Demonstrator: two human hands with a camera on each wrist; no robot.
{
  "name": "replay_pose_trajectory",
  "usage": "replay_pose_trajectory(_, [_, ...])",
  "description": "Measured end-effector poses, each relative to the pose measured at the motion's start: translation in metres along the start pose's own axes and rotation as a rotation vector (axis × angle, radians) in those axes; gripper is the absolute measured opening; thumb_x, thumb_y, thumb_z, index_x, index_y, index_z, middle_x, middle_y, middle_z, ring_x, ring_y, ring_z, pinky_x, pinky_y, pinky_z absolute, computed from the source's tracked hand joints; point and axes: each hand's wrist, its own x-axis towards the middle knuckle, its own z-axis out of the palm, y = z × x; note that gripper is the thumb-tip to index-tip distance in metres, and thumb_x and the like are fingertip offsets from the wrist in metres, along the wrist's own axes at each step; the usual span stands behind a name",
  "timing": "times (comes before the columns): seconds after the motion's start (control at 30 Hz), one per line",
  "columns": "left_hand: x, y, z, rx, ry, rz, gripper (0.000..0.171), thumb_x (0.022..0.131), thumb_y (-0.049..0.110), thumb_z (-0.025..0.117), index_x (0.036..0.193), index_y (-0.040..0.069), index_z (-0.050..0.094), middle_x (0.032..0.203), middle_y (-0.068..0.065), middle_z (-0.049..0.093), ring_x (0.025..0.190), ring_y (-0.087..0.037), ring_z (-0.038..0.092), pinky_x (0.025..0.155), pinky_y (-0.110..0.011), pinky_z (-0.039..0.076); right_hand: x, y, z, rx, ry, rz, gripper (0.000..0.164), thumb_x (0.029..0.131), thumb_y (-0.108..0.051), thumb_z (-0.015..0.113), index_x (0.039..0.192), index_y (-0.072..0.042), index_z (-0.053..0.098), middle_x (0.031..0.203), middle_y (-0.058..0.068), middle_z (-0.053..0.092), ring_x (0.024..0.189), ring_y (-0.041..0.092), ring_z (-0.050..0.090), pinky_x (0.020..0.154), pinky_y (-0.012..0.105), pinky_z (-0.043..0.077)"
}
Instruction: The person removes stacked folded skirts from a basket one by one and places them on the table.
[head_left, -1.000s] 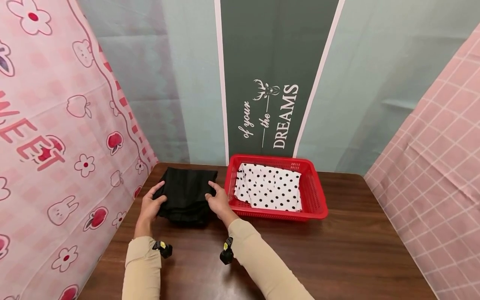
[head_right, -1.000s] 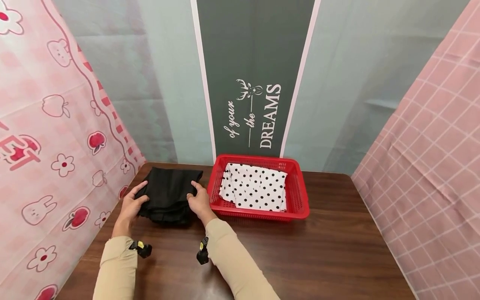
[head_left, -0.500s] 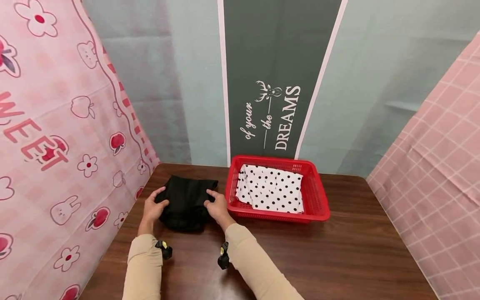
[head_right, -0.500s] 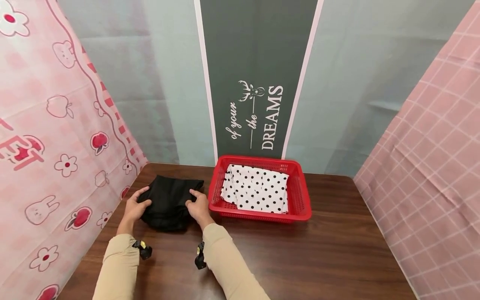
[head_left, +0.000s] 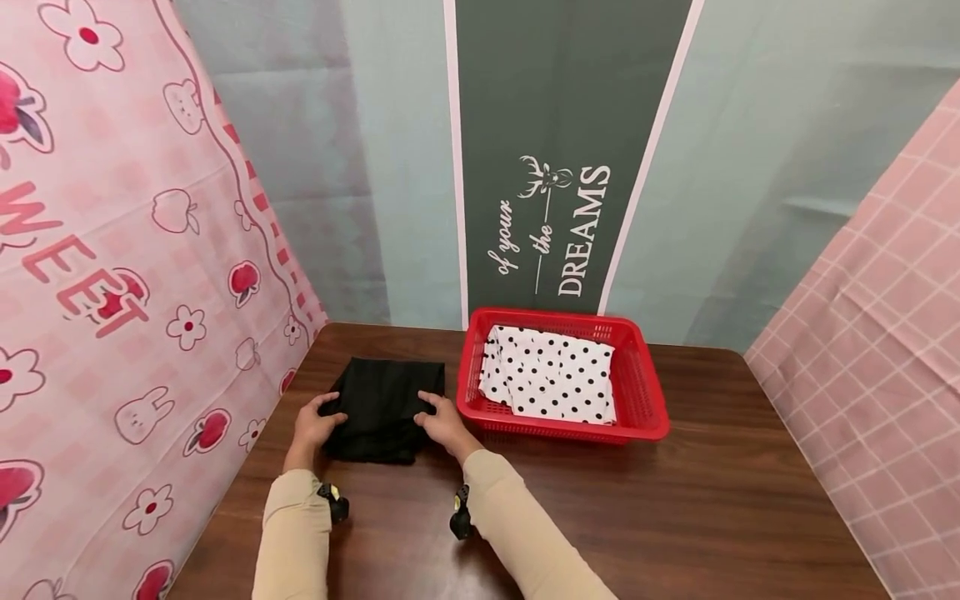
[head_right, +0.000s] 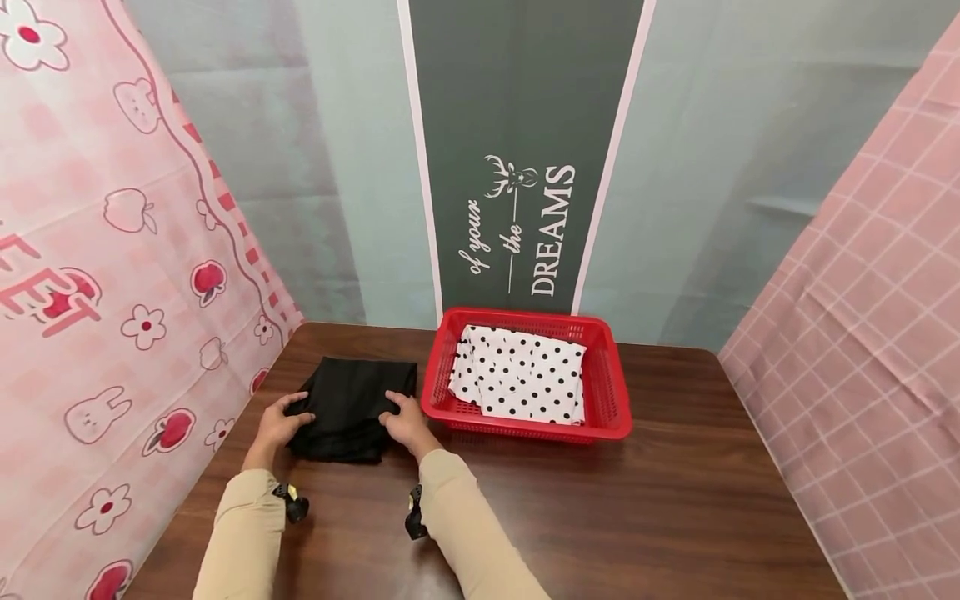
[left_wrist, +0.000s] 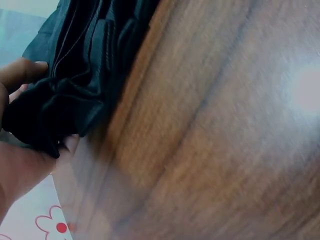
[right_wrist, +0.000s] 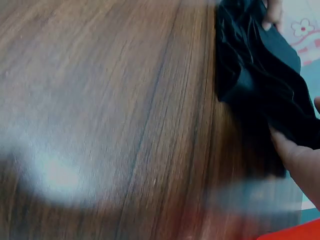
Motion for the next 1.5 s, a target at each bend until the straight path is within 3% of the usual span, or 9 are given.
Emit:
replay_pose_trajectory(0.13, [-0.002,-0.003,-0.001,-0.03,-0.014,-0.037,0.051,0.081,0.001,0.067,0.128,-0.004,0.049,0.14,-0.029,0.032,0.13,-0.04,0.025,0.105,-0.049,0.021,-0.002,0.006,-0.005,0.166,-0.04,0.11,0.049,0.084,0.005,0.054,0.133,0.0,0.049,0.123,0.021,0.047,0.099,0.028,0.051,0.074,0.046,0.051])
replay_pose_trajectory(0.33, [-0.004,-0.007,-0.003,-0.047,-0.01,-0.068,0.051,0.082,0.002,0.066,0.129,-0.004,0.049,0.14,-0.029,0.032,0.129,-0.041,0.025,0.103,-0.05,0.023,-0.005,0.007,-0.004,0.233,-0.134,0.132,0.058,0.084,0.007,0.054,0.139,0.0,0.039,0.133,0.022,0.038,0.1,0.027,0.052,0.081,0.049,0.048])
replay_pose_trajectory(0.53, [-0.006,-0.005,-0.005,-0.049,-0.004,-0.073,0.051,0.082,0.003,0.066,0.129,-0.004,0.049,0.14,-0.03,0.032,0.129,-0.041,0.026,0.103,-0.05,0.023,-0.005,0.005,-0.003,0.221,-0.139,0.12,0.062,0.081,0.007,0.057,0.14,0.0,0.039,0.138,0.021,0.033,0.099,0.025,0.052,0.082,0.047,0.048])
replay_pose_trajectory(0.6, [-0.008,-0.004,-0.006,-0.056,-0.004,-0.074,0.052,0.082,0.003,0.066,0.129,-0.004,0.048,0.14,-0.03,0.032,0.128,-0.041,0.026,0.103,-0.049,0.023,-0.006,0.004,-0.002,0.184,-0.127,0.112,0.062,0.081,0.006,0.059,0.139,0.0,0.04,0.138,0.021,0.034,0.1,0.026,0.052,0.082,0.047,0.048])
replay_pose_trajectory(0.83, [-0.014,0.004,-0.014,-0.063,0.055,-0.049,0.05,0.083,0.006,0.065,0.13,-0.003,0.049,0.133,-0.03,0.041,0.125,-0.04,0.035,0.101,-0.047,0.028,-0.014,-0.024,-0.001,-0.263,-0.045,0.013,0.056,0.08,-0.004,0.061,0.134,0.001,0.047,0.13,0.017,0.049,0.115,0.025,0.046,0.096,0.041,0.038])
replay_pose_trajectory(1.03, [-0.019,0.015,-0.022,-0.053,0.07,0.0,0.05,0.087,0.012,0.064,0.132,-0.002,0.047,0.132,-0.029,0.043,0.122,-0.04,0.039,0.099,-0.048,0.033,-0.023,-0.049,-0.008,-0.264,-0.105,-0.015,0.057,0.083,-0.008,0.062,0.136,0.001,0.045,0.132,0.019,0.047,0.12,0.031,0.044,0.096,0.043,0.038])
replay_pose_trajectory(1.3, [-0.034,0.04,-0.028,-0.161,0.02,0.042,0.058,0.089,0.021,0.064,0.138,0.001,0.04,0.136,-0.027,0.039,0.124,-0.036,0.039,0.098,-0.047,0.034,-0.026,-0.066,-0.031,-0.221,-0.223,-0.09,0.056,0.084,-0.017,0.066,0.137,-0.009,0.047,0.133,0.021,0.045,0.123,0.033,0.041,0.091,0.038,0.042])
replay_pose_trajectory(1.5, [-0.045,0.056,-0.025,-0.225,0.016,0.062,0.059,0.09,0.023,0.064,0.14,0.005,0.04,0.136,-0.022,0.04,0.126,-0.032,0.039,0.098,-0.045,0.033,-0.026,-0.07,-0.042,-0.23,-0.25,-0.124,0.054,0.084,-0.019,0.066,0.135,-0.011,0.049,0.129,0.012,0.051,0.121,0.025,0.044,0.089,0.034,0.043])
